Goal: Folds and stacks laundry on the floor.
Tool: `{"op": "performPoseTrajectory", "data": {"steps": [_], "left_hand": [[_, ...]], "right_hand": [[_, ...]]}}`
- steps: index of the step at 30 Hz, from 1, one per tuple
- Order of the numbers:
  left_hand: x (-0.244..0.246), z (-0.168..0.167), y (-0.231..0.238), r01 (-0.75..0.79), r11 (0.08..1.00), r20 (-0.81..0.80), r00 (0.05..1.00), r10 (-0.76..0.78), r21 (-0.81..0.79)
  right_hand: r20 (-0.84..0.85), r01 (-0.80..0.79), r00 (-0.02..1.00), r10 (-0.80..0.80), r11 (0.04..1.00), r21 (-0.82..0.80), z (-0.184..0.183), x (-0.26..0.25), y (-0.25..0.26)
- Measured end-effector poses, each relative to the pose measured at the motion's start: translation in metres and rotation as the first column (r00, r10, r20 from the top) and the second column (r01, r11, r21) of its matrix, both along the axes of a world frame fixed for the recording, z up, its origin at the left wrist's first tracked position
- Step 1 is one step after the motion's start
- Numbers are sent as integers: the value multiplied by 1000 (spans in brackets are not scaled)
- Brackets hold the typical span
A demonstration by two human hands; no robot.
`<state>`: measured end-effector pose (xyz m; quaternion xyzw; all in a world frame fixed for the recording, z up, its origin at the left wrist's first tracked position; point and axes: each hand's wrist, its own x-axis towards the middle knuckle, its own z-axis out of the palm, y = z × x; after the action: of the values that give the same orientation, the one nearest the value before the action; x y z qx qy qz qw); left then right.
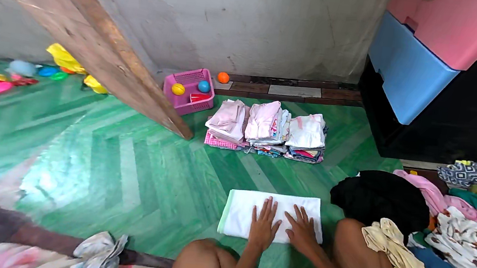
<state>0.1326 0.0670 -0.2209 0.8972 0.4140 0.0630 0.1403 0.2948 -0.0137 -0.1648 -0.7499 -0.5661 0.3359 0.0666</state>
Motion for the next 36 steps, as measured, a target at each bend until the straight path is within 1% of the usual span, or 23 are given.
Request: {"op": "performPoseTrajectory", "data": {"steps": [3, 5, 8, 9, 11, 13, 14, 15, 17, 18, 19, 20, 22, 24, 27, 30, 33, 35, 36], "left_hand": [[-36, 5, 22, -162, 986, -74, 983, 165, 46], [-60, 19, 39, -283, 959, -156, 947, 281, 10], [-89, 55, 57, -446, 890, -348, 852, 391, -92], [-96, 66, 61, -489, 866, -394, 820, 416, -104], [-102, 80, 68, -553, 831, -428, 768, 476, -68], [-97, 94, 69, -570, 821, -394, 761, 516, -26], [-92, 100, 69, -563, 826, -342, 783, 520, -34], [-87, 103, 67, -533, 843, -268, 824, 500, -66], [-74, 99, 63, -393, 900, -97, 919, 382, -187], [-65, 91, 59, -320, 915, -35, 946, 321, -248], [-54, 83, 54, -277, 917, -3, 957, 288, -288], [-42, 76, 47, -264, 913, 5, 960, 279, -311], [-22, 69, 36, -294, 893, -20, 952, 305, -341], [-11, 67, 31, -331, 885, -38, 941, 338, -327], [-18, 75, 39, -379, 875, -109, 925, 364, -302], [-56, 92, 60, -488, 835, -212, 870, 444, -255], [-111, 114, 79, -641, 744, -333, 754, 565, -188], [-145, 125, 87, -743, 650, -362, 655, 663, -155], [-159, 129, 87, -772, 618, -358, 625, 694, -149]], "right_hand": [[8, 33, 999, -33, 998, -46, 5, 17, -4], [3, 46, 999, -46, 997, -64, 8, 21, -4], [0, 58, 998, -58, 995, -84, 12, 17, -3], [-3, 62, 998, -62, 995, -82, 12, 16, -3], [-13, 64, 998, -65, 995, -80, 12, 17, -2], [-25, 70, 997, -72, 994, -80, 11, 17, -2], [-32, 71, 997, -74, 994, -78, 10, 18, -1], [-39, 72, 996, -75, 995, -75, 10, 19, 0], [-57, 83, 995, -86, 995, -56, 8, 19, 0], [-60, 85, 994, -88, 995, -54, 8, 19, -1], [-61, 84, 994, -87, 995, -56, 7, 19, -1], [-62, 81, 995, -85, 995, -63, 7, 19, -1], [-64, 79, 994, -85, 994, -79, 7, 19, 0], [-64, 78, 994, -84, 993, -85, 6, 21, 0], [-60, 61, 996, -66, 995, -80, 4, 20, 0], [-63, 73, 995, -78, 994, -81, 6, 19, 0], [-67, 99, 992, -104, 993, -71, 14, 10, 1], [-96, 116, 989, -114, 993, 19, 12, 0, 4], [-114, 111, 988, -102, 990, 82, 8, -6, 6]]}}
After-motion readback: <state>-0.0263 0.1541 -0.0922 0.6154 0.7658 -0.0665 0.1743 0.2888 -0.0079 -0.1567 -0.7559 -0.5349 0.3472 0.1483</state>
